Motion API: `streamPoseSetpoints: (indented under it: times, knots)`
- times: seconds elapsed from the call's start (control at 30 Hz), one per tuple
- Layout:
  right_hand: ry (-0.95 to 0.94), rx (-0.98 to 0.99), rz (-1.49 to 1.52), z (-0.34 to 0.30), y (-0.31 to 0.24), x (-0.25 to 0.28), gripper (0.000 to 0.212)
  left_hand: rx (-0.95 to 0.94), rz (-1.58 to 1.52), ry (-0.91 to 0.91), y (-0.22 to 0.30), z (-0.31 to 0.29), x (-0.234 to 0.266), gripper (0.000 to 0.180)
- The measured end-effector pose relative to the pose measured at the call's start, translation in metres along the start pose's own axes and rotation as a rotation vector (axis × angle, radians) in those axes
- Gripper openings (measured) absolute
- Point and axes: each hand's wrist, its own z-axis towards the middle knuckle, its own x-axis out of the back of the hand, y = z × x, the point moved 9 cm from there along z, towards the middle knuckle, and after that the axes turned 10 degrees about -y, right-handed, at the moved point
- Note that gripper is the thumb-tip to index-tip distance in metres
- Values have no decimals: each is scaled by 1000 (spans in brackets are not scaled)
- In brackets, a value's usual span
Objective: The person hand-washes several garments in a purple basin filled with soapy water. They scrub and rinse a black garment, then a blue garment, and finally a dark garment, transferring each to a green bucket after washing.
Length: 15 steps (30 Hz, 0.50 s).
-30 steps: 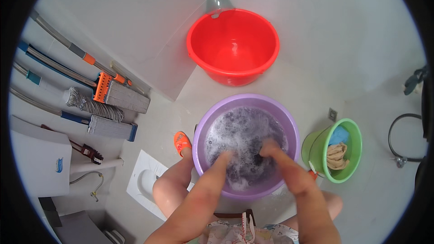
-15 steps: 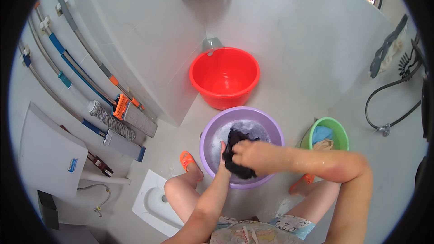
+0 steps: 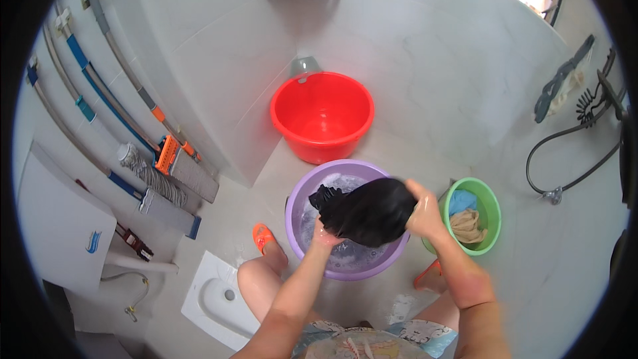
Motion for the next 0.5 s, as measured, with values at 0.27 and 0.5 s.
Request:
streamPoseSetpoints:
  times: [0.27, 0.5]
  knots:
    - [211, -840, 1074, -23, 274, -139, 45, 410, 396, 362, 4, -10, 28, 33]
    - [-379, -1051, 1185, -54, 288, -213, 35, 585, 670, 315, 7, -3, 41, 43]
